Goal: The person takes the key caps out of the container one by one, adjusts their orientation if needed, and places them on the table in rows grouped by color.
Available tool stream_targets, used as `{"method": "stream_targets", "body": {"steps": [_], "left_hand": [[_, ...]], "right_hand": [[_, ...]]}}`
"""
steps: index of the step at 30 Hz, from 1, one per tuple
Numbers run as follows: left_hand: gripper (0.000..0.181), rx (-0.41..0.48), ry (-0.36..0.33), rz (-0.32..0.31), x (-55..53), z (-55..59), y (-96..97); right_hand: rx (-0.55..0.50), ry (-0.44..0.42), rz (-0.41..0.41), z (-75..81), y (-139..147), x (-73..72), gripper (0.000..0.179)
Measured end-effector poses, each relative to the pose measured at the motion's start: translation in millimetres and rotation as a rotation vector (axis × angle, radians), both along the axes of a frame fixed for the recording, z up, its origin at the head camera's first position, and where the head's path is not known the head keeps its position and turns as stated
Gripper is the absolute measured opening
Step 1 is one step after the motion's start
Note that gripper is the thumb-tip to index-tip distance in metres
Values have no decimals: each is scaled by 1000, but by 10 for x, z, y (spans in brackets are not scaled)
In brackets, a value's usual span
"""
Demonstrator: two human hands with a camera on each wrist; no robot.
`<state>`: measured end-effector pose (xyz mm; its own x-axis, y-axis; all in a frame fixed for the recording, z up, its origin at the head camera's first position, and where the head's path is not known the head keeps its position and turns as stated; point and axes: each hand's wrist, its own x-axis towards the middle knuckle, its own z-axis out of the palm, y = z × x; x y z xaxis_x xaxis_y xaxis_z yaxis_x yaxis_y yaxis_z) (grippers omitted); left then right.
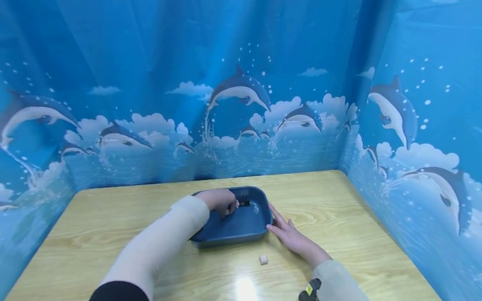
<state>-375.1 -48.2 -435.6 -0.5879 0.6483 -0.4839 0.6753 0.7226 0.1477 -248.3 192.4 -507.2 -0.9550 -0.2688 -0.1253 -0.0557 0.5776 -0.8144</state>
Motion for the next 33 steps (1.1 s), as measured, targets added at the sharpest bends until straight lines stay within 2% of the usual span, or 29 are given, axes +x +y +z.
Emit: {"method": "stream_targets", "body": {"steps": [6,11,16,19,21,25,33], "left_hand": [[30,-24,-34,1,43,23,52],[21,-1,-13,-20,69,68,39],[13,91,-2,-52,92,139,-3],[12,155,-28,-41,123,171,-23],[13,198,-57,-12,157,198,-42],[14,279,-88,31,248,238,-87],[11,436,-71,67,496,290,-183]], "right_hand": [[0,-8,-3,-1,5,-7,66],[-17,-5,-6,-3,2,-8,65],[-21,-12,-9,-2,3,-3,66],[-9,-16,-10,-5,16,-2,67],[-1,-15,-8,-7,22,-3,67],[-2,0,-7,2,24,-1,67],[-10,15,5,10,11,5,66]]}}
